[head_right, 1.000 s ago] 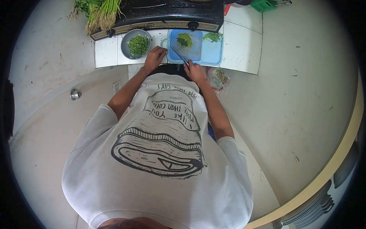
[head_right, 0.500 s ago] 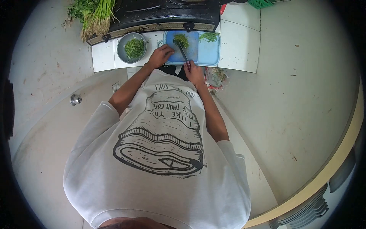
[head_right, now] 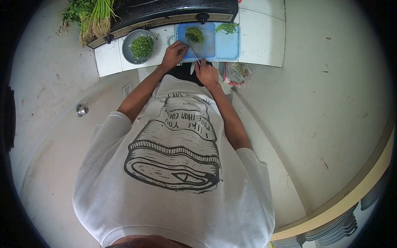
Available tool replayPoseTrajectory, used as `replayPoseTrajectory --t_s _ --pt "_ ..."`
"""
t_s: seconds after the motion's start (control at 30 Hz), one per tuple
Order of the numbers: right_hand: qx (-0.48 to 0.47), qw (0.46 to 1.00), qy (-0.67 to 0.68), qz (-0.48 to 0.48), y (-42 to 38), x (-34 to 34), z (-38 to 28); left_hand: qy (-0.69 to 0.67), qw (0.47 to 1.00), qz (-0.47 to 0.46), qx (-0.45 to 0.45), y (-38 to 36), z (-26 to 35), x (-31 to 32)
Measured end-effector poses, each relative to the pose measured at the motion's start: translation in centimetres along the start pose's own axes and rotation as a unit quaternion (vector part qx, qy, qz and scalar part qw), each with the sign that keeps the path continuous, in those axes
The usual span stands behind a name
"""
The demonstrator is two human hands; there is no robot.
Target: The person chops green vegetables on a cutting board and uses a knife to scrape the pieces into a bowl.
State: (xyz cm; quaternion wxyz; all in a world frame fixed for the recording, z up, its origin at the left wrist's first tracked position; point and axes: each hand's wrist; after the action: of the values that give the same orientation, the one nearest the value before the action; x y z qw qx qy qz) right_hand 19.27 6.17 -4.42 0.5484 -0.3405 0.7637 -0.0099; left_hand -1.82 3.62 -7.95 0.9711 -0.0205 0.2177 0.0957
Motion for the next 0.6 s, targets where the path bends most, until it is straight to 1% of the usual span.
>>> replayPoseTrajectory --t_s 0.17,0.47,0.53,0.6 --pt "-0.017 0.999 -0.023 0.042 0.3 0.6 -0.4 0.020 1.000 0.007 -0.010 0.0 0.1 0.2" --pt "-0.031 0.996 -0.078 0.041 1.6 0.6 -0.9 0.011 1.000 0.015 -0.005 -0.1 -0.3 0.6" --pt "-0.021 0.998 -0.066 0.008 2.0 0.5 -1.1 0.012 1.000 0.022 -0.004 -0.1 -0.3 0.7" --pt "-0.020 0.997 -0.075 0.012 1.5 0.5 -1.2 0.018 0.999 0.028 -0.015 0.0 -0.3 0.6"
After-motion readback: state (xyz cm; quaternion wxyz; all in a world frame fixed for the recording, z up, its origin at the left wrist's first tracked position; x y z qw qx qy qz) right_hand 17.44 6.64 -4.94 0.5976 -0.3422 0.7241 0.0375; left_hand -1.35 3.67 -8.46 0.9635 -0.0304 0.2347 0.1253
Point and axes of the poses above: each hand's wrist, its own y-axis towards the middle knuckle, its own x-axis out of the palm, z = x × y, and after that the axes turned 1 degree about z, right-handed
